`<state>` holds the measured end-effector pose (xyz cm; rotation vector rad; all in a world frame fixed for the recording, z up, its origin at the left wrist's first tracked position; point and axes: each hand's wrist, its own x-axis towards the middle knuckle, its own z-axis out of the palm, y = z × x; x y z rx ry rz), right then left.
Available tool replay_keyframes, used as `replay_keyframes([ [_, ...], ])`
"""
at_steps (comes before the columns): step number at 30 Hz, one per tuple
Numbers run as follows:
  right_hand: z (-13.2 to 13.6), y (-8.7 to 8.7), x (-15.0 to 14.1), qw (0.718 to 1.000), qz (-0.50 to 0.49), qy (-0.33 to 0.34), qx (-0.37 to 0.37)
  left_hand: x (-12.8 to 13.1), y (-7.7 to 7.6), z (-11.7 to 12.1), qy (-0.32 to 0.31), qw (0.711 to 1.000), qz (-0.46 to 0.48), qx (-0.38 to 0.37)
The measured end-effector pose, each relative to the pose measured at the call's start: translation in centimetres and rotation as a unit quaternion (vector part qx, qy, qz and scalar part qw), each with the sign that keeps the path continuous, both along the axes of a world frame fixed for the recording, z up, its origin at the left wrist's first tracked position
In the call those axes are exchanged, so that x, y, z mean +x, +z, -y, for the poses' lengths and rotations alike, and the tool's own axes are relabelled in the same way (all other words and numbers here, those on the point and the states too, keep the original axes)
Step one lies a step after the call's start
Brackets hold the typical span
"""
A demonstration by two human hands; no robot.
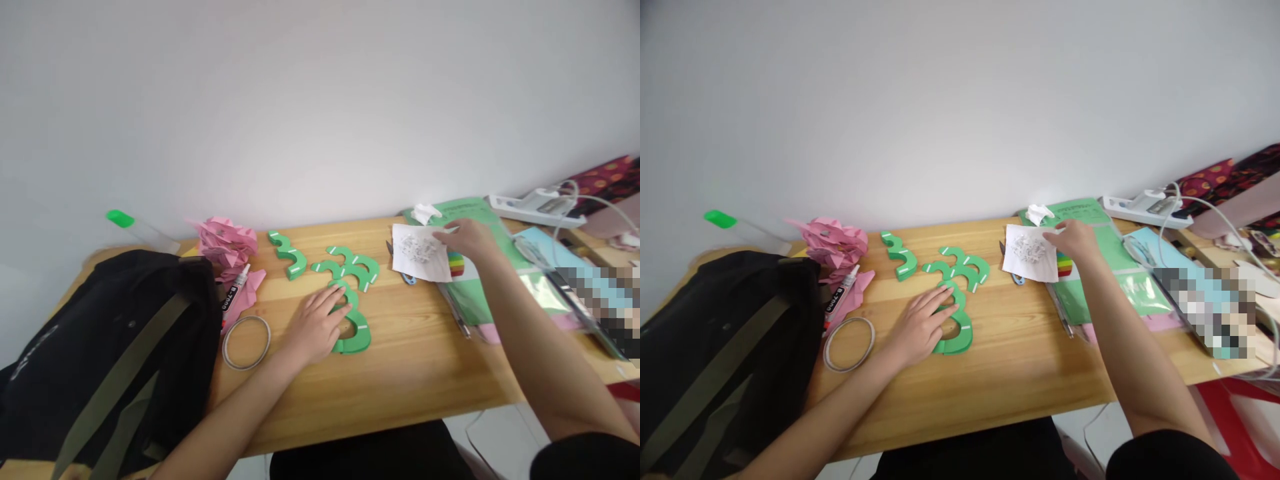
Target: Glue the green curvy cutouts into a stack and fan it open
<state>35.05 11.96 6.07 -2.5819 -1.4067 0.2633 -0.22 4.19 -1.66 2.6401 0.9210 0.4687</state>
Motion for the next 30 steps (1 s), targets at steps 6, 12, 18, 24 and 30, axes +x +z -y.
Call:
replay_keyframes([
  [6,-1.0,0.0,-0.7,1.000,-0.017,-0.012,-0.002,0.1,0.2,0.0,0.000,1.000,-0.005,-0.002],
  [12,-3.0,0.4,-1.1,1.000,-0.004,-0.003,0.029,0.1,0.2,0.0,0.000,1.000,-0.008,0.008],
  [18,-2.8,1.0,-4.0,0.994,0.033,0.033,0.101,0.1,0.3,0.1,0.003,1.000,-0.005,0.007],
  [24,1.8,-1.9,-11.3,0.941,-0.037,0.336,0.019,0.1,0.2,0.1,0.001,1.000,-0.004,0.014],
  [30,3.5,-3.9,-14.8,0.957,0.038,0.288,-0.013,0.1,0.5,0.0,0.001,1.000,0.002,0.020],
])
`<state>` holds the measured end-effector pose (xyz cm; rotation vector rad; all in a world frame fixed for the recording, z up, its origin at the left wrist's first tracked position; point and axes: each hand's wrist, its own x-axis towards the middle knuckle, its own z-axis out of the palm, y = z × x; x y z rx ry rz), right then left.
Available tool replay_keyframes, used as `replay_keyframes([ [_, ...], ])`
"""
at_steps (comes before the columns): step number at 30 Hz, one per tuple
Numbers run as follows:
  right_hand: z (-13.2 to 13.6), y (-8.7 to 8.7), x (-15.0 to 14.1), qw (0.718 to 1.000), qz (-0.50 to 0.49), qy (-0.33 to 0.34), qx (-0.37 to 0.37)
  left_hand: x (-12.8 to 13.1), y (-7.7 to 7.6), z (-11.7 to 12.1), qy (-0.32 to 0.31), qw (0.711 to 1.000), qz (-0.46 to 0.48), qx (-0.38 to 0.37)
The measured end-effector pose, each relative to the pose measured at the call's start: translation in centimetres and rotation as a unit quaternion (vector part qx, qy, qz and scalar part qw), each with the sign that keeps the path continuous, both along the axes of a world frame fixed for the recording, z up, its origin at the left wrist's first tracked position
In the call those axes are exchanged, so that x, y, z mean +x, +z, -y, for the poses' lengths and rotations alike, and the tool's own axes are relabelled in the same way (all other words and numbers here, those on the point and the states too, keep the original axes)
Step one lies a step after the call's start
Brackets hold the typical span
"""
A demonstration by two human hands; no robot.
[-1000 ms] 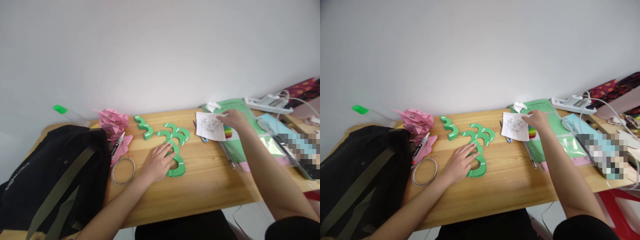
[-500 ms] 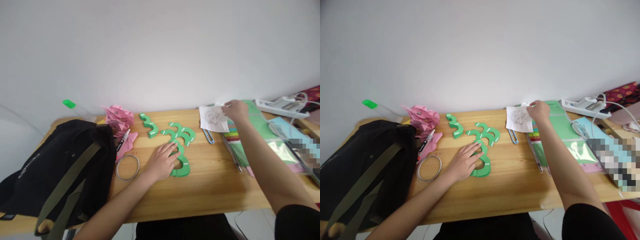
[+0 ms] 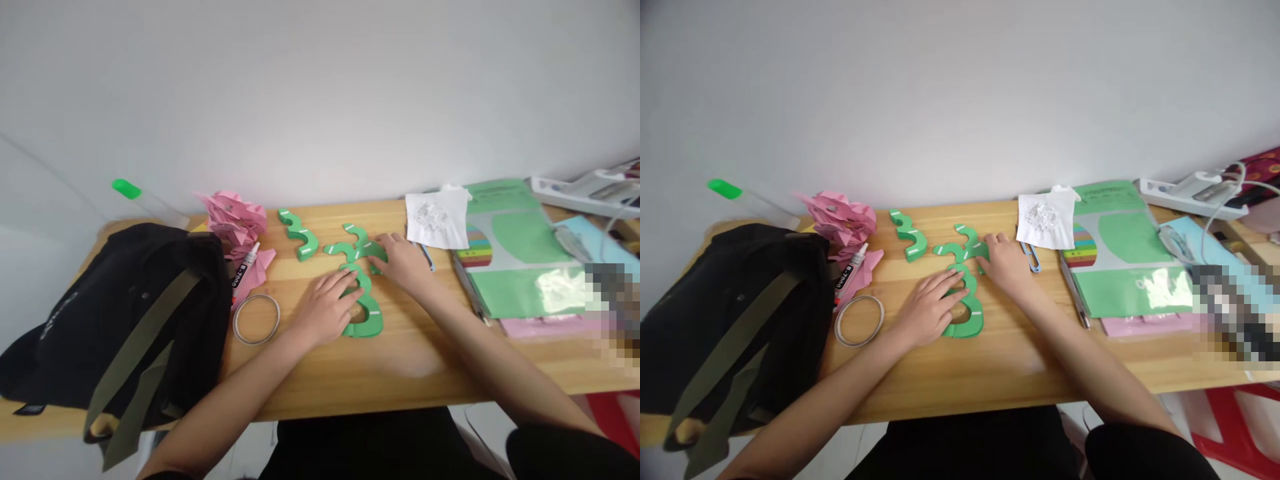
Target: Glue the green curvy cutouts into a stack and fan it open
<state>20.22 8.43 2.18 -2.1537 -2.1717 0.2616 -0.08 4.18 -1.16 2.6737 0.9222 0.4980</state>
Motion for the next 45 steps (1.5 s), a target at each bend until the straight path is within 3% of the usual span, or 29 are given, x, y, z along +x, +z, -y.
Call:
replay_keyframes([
  [3,0.9,0.5,0.1,0.998,-0.026,-0.016,0.059,0.0,0.1,0.0,0.003,1.000,0.008,-0.004],
  [5,2.1,1.1,0.3,0.995,-0.079,0.011,0.064,-0.1,0.1,0.1,0.001,1.000,0.010,-0.011],
  [8,4.8,1.8,0.1,0.979,-0.174,0.102,-0.020,-0.1,0.2,0.2,-0.004,1.000,0.006,-0.013],
  [10,6.7,1.7,-0.4,0.971,-0.196,0.126,-0.060,0.0,0.3,0.2,-0.012,1.000,0.000,-0.008],
  [17,10.6,-0.8,-1.5,0.974,-0.220,0.046,-0.030,0.0,0.3,0.3,-0.047,0.999,-0.007,0.011],
  [22,10.8,-1.8,-1.4,0.966,-0.257,0.025,-0.003,0.1,0.2,0.3,-0.048,0.999,-0.003,0.011],
  [45,10.0,-1.6,-0.6,0.967,-0.240,0.086,0.005,0.1,0.3,0.2,-0.044,0.999,0.008,-0.004],
])
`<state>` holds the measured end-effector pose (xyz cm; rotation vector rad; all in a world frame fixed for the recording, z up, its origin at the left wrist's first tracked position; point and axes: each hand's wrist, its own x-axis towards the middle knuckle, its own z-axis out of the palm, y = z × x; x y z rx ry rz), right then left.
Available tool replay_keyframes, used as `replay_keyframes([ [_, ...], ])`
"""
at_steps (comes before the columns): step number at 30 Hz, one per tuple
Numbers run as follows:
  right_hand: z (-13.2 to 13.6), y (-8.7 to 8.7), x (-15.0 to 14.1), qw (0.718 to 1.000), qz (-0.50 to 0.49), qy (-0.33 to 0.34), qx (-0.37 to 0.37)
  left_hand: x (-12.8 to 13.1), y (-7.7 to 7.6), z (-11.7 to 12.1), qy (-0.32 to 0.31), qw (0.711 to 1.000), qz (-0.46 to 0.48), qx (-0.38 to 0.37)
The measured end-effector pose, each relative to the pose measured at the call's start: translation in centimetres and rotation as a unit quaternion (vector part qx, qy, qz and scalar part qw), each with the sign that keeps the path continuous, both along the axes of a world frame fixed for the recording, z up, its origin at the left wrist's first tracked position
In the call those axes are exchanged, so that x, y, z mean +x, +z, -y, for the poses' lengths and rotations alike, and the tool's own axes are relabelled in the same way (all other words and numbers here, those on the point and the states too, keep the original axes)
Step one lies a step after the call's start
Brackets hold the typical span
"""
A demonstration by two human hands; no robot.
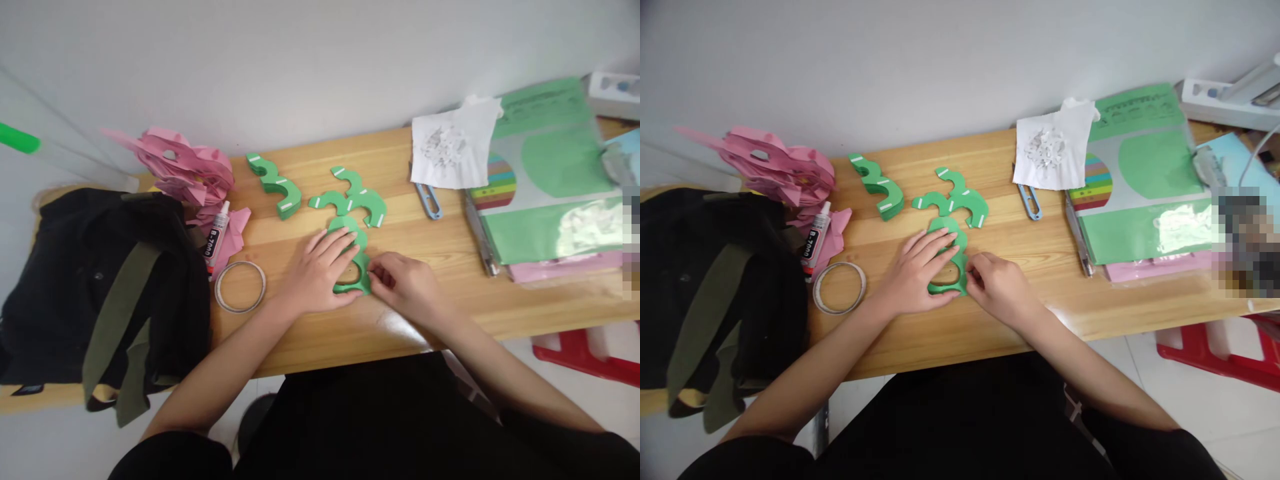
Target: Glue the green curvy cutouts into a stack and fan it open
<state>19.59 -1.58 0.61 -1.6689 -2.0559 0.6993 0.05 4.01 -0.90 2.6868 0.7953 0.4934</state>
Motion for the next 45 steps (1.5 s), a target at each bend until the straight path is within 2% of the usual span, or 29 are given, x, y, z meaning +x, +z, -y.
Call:
replay_keyframes([
  [5,-0.1,0.2,0.2,1.000,-0.008,0.015,-0.022,0.0,0.0,0.0,-0.002,1.000,-0.001,-0.026],
  [14,-0.2,0.5,-0.5,1.000,0.004,-0.002,-0.017,-0.1,0.0,0.0,-0.001,1.000,-0.003,-0.016],
  [17,-0.2,1.2,-0.1,0.999,-0.015,-0.019,-0.041,-0.1,0.0,0.0,-0.001,1.000,-0.002,-0.012],
  [20,-0.9,2.2,1.6,0.997,-0.023,-0.046,-0.054,-0.1,0.0,0.0,-0.002,1.000,-0.002,-0.015],
  [24,-2.5,4.1,3.9,0.995,0.002,-0.095,0.000,-0.1,0.0,0.0,0.001,1.000,-0.005,-0.018],
  [27,-2.9,4.7,2.9,0.998,0.062,-0.012,-0.001,0.0,0.0,0.1,0.003,1.000,-0.006,-0.023],
  [29,-2.5,4.2,1.3,0.988,0.138,0.057,-0.033,0.0,0.0,0.1,0.004,1.000,-0.007,-0.025],
  [31,-2.1,3.4,-0.3,0.970,0.220,0.082,-0.057,0.0,0.0,0.1,0.005,1.000,-0.007,-0.024],
  [34,-1.5,2.5,-1.4,0.955,0.272,0.083,-0.082,0.0,-0.1,0.1,0.007,1.000,-0.005,-0.023],
  [40,-1.0,2.7,-1.0,0.964,0.233,0.083,-0.098,-0.1,-0.1,0.2,0.008,1.000,0.009,-0.011],
  [43,-1.9,3.2,0.6,0.974,0.201,0.068,-0.080,-0.1,-0.2,0.2,0.009,1.000,0.013,-0.006],
  [45,-3.6,3.8,2.9,0.981,0.190,0.009,-0.045,-0.1,-0.4,0.2,0.010,1.000,0.016,-0.007],
])
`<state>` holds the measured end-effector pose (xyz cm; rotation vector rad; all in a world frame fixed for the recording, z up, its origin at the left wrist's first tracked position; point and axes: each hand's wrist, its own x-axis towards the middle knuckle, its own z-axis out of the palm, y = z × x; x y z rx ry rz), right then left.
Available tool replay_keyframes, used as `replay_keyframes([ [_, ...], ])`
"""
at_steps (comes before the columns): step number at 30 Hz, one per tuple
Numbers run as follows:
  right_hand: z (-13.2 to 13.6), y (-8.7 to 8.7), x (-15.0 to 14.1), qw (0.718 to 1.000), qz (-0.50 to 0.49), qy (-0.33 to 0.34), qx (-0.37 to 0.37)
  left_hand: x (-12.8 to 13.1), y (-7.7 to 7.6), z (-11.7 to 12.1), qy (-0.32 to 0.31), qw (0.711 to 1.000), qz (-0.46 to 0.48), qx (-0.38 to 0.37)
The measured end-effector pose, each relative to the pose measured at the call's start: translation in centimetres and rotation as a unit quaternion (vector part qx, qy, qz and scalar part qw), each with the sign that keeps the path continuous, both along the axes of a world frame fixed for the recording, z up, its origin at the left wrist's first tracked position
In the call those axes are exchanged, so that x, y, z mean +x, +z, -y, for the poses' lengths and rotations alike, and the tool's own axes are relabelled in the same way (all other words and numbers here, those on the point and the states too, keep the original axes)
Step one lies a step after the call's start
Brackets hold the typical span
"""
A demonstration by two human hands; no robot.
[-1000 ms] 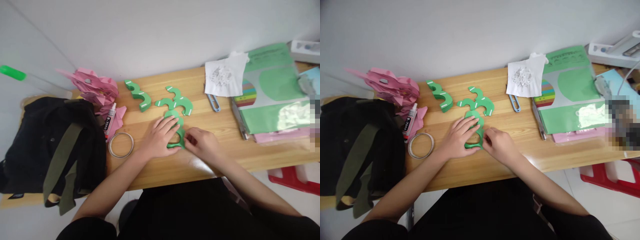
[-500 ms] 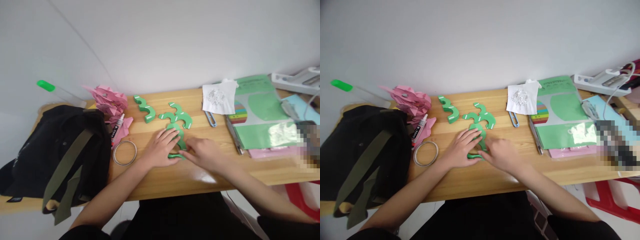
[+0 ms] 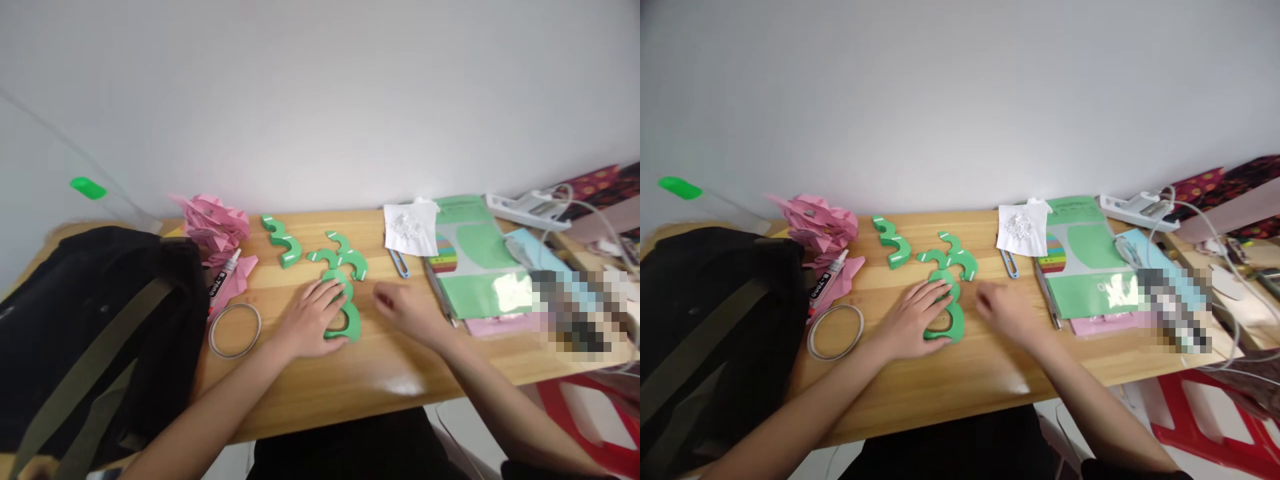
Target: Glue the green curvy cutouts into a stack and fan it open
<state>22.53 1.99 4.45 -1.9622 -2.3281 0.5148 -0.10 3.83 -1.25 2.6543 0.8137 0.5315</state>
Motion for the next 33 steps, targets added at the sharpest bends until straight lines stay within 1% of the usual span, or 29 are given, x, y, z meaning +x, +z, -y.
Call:
replay_keyframes([
  [2,-2.4,0.8,3.1,0.992,-0.015,-0.093,0.081,0.0,-0.2,0.0,0.001,1.000,0.005,-0.001],
  [3,-3.7,1.3,4.7,0.981,-0.032,-0.146,0.124,0.0,-0.2,0.0,0.001,1.000,0.008,-0.001],
  [4,-5.0,1.6,6.2,0.969,-0.052,-0.192,0.147,0.0,-0.3,0.0,0.001,1.000,0.010,0.000],
  [5,-6.3,1.9,7.5,0.963,-0.057,-0.211,0.156,0.0,-0.3,0.0,0.001,1.000,0.011,0.001],
  [7,-8.4,2.2,9.2,0.958,-0.062,-0.228,0.162,0.0,-0.3,0.1,0.001,1.000,0.009,0.001],
  [10,-10.3,2.0,10.2,0.960,-0.047,-0.216,0.172,0.0,-0.2,0.1,0.004,1.000,0.005,0.003],
  [13,-11.0,1.8,10.4,0.962,-0.034,-0.201,0.180,0.0,-0.2,0.0,0.003,1.000,0.003,0.007],
  [16,-10.6,2.1,10.5,0.962,-0.030,-0.205,0.179,-0.1,-0.1,-0.1,-0.001,1.000,0.011,0.003],
  [19,-9.2,2.5,9.7,0.960,-0.031,-0.219,0.174,-0.3,0.1,-0.3,-0.001,0.999,0.048,-0.007],
  [21,-7.7,2.5,8.1,0.961,-0.061,-0.210,0.171,-0.4,0.2,-0.5,0.021,0.994,0.102,-0.021],
  [22,-6.9,2.3,6.9,0.966,-0.093,-0.186,0.155,-0.5,0.2,-0.6,0.045,0.989,0.135,-0.028],
  [23,-6.0,2.1,5.7,0.962,-0.128,-0.181,0.159,-0.6,0.1,-0.7,0.083,0.982,0.164,-0.034],
  [24,-5.2,1.7,4.4,0.965,-0.155,-0.162,0.137,-0.7,0.1,-0.8,0.129,0.975,0.179,-0.036],
  [26,-3.7,0.7,1.9,0.962,-0.219,-0.126,0.100,-0.9,0.0,-1.0,0.216,0.962,0.168,-0.028],
  [28,-2.8,-0.5,0.1,0.958,-0.259,-0.104,0.065,-1.2,0.0,-1.2,0.267,0.957,0.111,-0.017],
  [30,-2.4,-1.6,-0.8,0.958,-0.264,-0.099,0.045,-1.5,-0.1,-1.3,0.276,0.959,0.061,-0.019],
  [33,-2.5,-2.7,-1.0,0.961,-0.256,-0.099,0.025,-1.8,-0.2,-1.4,0.251,0.966,0.057,-0.039],
])
